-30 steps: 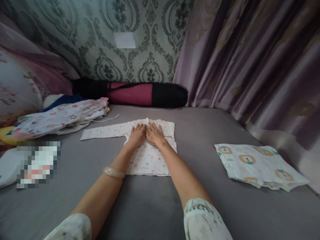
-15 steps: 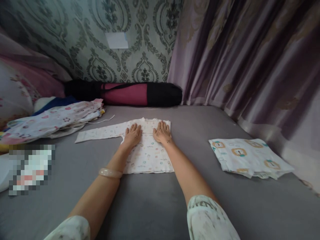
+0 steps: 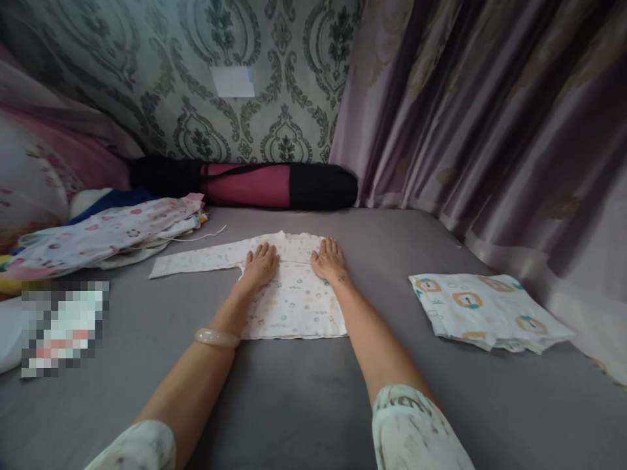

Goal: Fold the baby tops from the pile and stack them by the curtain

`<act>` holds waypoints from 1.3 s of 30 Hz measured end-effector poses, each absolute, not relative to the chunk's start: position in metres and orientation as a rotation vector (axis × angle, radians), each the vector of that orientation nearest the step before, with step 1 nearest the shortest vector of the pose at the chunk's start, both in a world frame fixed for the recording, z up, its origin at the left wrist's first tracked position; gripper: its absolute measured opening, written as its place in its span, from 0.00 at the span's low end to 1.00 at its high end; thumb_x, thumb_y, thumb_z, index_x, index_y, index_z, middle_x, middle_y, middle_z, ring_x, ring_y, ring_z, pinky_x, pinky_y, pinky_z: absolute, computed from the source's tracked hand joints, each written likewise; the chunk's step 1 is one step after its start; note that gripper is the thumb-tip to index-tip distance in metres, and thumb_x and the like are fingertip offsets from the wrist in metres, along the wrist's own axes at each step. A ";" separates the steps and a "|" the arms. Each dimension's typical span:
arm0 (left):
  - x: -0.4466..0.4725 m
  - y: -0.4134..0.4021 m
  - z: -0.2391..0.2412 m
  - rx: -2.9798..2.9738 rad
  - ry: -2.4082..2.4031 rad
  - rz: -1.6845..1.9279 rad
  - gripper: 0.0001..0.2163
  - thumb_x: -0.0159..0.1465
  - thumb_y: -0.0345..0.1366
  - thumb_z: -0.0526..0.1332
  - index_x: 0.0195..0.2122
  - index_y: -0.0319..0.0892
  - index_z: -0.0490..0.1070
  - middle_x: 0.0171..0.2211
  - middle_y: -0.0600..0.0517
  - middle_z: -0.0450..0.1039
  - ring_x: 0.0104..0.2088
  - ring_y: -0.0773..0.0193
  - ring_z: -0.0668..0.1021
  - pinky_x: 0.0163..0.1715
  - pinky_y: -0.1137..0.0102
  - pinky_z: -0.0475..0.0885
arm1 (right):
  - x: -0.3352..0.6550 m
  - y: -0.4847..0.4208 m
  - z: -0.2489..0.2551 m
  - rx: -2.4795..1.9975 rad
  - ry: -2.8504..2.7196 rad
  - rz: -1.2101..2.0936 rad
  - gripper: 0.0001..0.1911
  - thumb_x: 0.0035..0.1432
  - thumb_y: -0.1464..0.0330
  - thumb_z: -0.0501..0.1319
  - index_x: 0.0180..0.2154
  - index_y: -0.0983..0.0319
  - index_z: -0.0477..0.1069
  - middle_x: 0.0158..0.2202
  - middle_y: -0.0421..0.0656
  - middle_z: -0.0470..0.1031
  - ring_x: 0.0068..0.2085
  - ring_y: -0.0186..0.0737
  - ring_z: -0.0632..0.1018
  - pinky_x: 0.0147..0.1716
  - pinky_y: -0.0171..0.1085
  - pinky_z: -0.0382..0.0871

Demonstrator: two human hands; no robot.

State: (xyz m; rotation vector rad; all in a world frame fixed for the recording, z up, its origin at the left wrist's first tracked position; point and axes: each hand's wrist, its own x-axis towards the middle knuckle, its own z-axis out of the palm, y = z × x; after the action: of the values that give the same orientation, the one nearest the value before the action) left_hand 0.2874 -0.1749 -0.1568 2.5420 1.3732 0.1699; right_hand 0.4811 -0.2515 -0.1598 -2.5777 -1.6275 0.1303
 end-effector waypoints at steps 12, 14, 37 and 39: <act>0.260 -0.157 -0.110 2.414 1.435 0.248 0.20 0.68 0.37 0.51 0.58 0.36 0.63 0.61 0.37 0.62 0.62 0.51 0.65 0.60 0.56 0.57 | 0.443 -0.217 -0.153 -2.475 -1.732 0.154 0.34 0.67 0.59 0.37 0.67 0.74 0.44 0.70 0.52 0.42 0.69 0.48 0.45 0.66 0.49 0.36; 0.249 -0.155 -0.112 2.399 1.476 0.255 0.18 0.67 0.38 0.53 0.56 0.37 0.65 0.58 0.37 0.67 0.59 0.51 0.69 0.57 0.59 0.61 | 0.442 -0.213 -0.157 -2.478 -1.711 0.154 0.34 0.67 0.59 0.37 0.67 0.74 0.44 0.70 0.52 0.42 0.69 0.47 0.44 0.66 0.48 0.36; 0.212 -0.139 -0.141 2.054 1.484 0.584 0.22 0.64 0.36 0.53 0.59 0.36 0.65 0.53 0.36 0.72 0.54 0.52 0.74 0.53 0.61 0.67 | 0.380 -0.183 -0.144 -2.194 -2.003 0.125 0.31 0.68 0.60 0.37 0.67 0.68 0.49 0.70 0.49 0.45 0.69 0.43 0.45 0.66 0.45 0.35; 0.212 -0.138 -0.144 2.048 1.467 0.590 0.22 0.64 0.35 0.53 0.59 0.36 0.65 0.54 0.36 0.71 0.54 0.53 0.74 0.53 0.62 0.67 | 0.376 -0.174 -0.145 -2.208 -2.002 0.156 0.31 0.69 0.59 0.37 0.67 0.64 0.49 0.70 0.47 0.46 0.69 0.44 0.46 0.65 0.46 0.35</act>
State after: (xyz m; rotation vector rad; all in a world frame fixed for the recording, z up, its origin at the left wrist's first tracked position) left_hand 0.2124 -0.1381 -0.1437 2.0480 1.4671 0.5904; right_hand 0.3764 -0.1742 -0.1448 -2.2082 -2.0016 0.1558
